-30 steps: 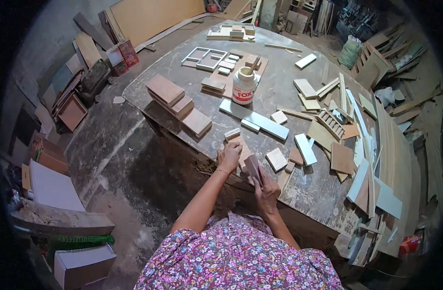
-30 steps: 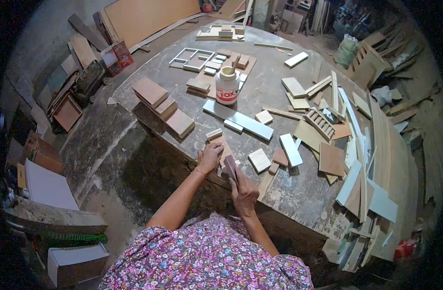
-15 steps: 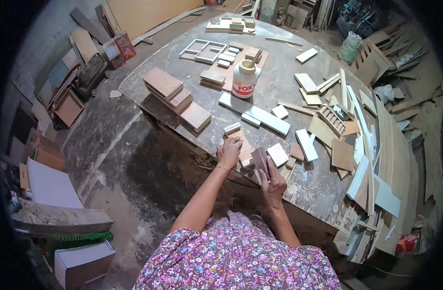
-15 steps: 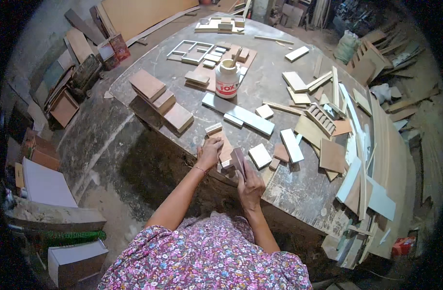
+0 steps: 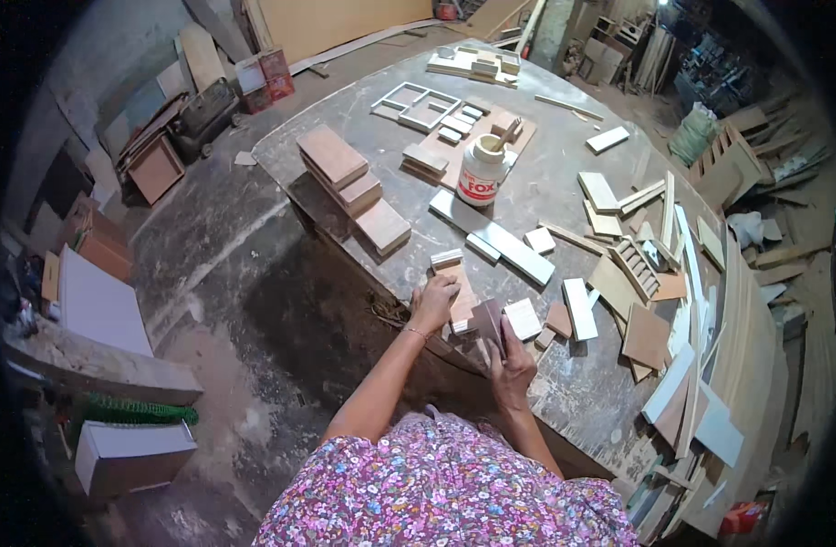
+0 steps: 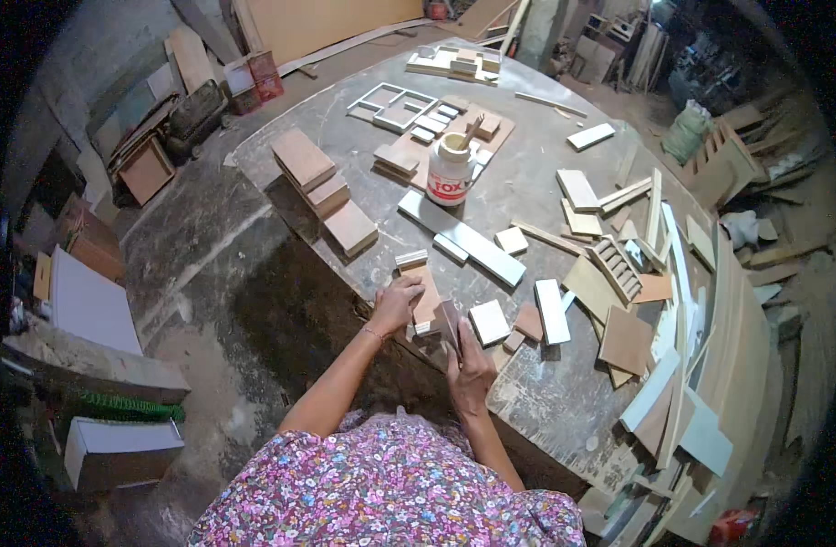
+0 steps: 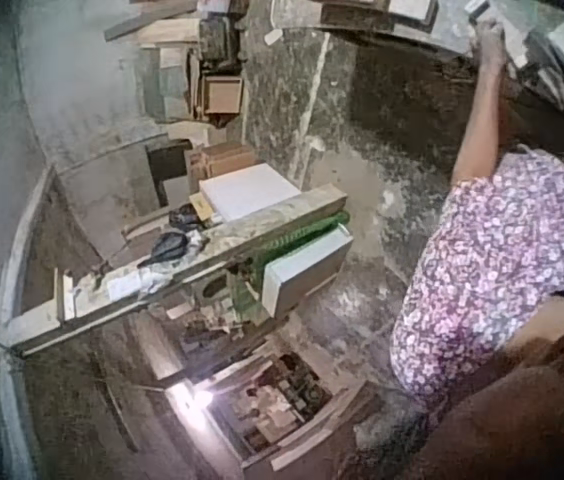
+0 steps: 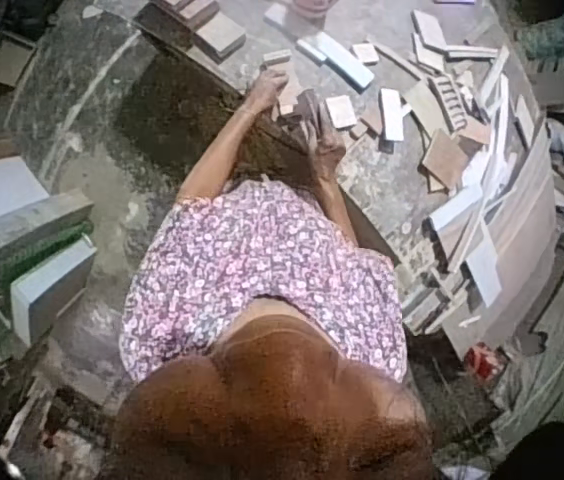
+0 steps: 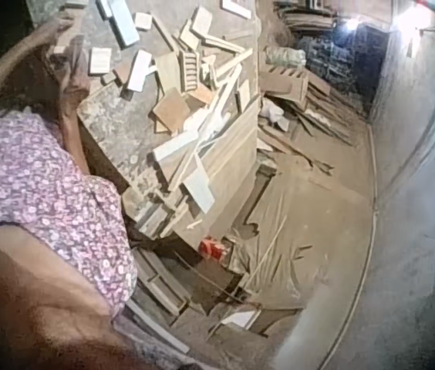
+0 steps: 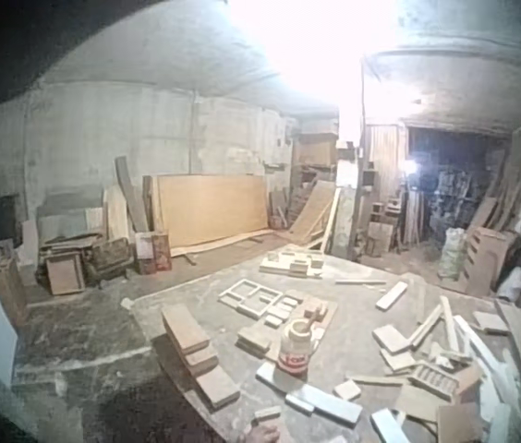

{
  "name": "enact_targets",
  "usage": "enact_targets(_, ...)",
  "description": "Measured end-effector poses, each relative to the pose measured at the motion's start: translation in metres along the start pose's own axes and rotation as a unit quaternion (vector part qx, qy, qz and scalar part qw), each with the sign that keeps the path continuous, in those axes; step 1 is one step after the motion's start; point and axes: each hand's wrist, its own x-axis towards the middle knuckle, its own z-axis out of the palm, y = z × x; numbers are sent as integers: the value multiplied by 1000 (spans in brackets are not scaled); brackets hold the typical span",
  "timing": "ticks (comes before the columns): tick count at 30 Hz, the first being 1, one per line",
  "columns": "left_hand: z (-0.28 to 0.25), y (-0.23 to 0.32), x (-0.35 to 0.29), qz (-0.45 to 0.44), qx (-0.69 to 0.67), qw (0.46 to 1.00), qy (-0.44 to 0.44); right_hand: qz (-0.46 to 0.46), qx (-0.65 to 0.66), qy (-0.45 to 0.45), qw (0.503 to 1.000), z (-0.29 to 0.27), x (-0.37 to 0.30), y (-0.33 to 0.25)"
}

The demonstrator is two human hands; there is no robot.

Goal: The person aligns and stacks small wooden blocks on a workbench, then uses a sanding block to smooth the edges of the stack. They subsequently pick up a small wooden frame and apply glue to its edges using a brush.

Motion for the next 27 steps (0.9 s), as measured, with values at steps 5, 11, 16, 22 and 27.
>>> enact_targets(5, -23, 33, -22, 20, -67, 997, 24, -11, -21, -48, 999, -2, 10, 22)
enact_targets(11, -24, 46, -50, 55, -19, 998, 9, -39, 48, -28, 998, -7, 30, 31)
enact_targets(16, -11, 46, -63, 45, 14, 998, 33, -56, 41, -76, 995, -8, 28, 38)
enact_targets(22, -5, 48, -64, 29, 15, 998, 59, -86, 76, -73, 991, -1, 35, 56)
enact_targets(27, 1, 46, -75, -22, 22, 999, 41, -90, 60, -107, 988, -9, 35, 47)
